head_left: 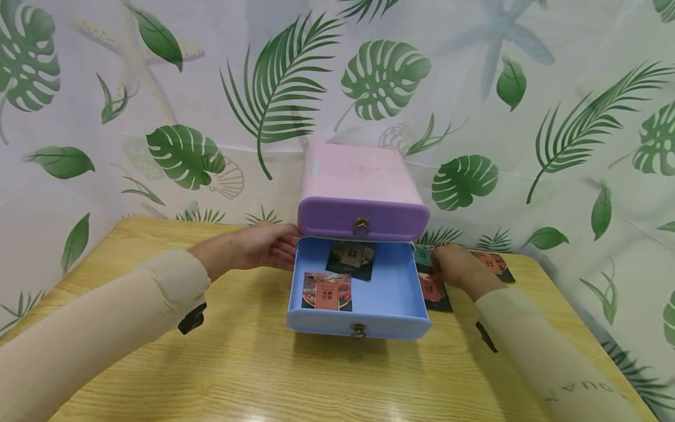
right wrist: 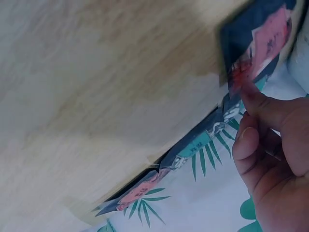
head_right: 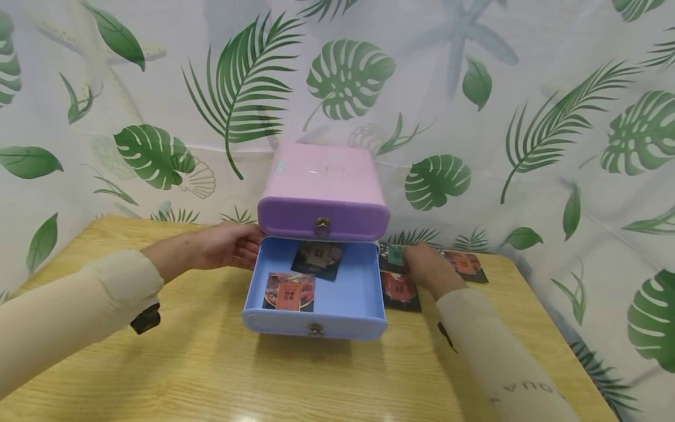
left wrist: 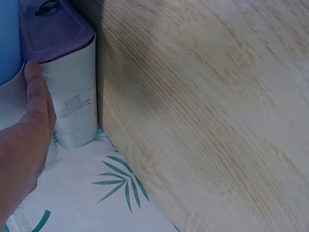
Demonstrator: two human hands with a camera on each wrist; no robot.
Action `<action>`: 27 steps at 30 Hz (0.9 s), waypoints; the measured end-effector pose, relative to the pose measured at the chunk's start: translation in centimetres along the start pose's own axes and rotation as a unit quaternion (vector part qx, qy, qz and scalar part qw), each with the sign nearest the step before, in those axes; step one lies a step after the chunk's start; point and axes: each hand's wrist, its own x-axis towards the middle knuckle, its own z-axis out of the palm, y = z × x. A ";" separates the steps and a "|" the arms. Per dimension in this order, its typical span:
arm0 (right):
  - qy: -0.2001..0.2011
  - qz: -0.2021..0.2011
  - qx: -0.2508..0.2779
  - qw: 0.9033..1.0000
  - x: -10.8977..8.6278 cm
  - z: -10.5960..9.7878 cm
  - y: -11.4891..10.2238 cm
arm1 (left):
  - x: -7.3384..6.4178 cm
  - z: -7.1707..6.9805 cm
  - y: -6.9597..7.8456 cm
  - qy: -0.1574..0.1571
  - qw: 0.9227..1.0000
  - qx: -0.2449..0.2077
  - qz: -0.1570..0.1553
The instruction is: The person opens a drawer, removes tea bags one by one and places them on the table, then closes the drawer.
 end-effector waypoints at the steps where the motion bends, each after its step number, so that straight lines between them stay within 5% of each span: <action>1: 0.004 0.001 0.004 1.000 -0.1 -0.1 0.1 | 0.0 0.0 0.0 0.000 1.000 0.001 0.000; 9: 0.071 -0.030 0.011 0.997 -0.9 -1.3 0.4 | -0.1 0.1 0.1 -0.003 1.000 0.003 0.002; 17: 0.149 0.037 0.041 0.987 -3.1 -3.7 -1.4 | -0.1 0.0 0.0 -0.003 1.000 0.001 0.004; 22: 0.277 0.026 0.057 0.959 -5.0 -4.6 -2.9 | -0.1 -0.1 -0.1 -0.003 1.000 0.001 0.004; 27: 0.400 -0.065 0.045 0.913 -6.8 -4.7 -4.7 | 0.1 -0.2 -0.2 -0.006 1.000 0.000 0.008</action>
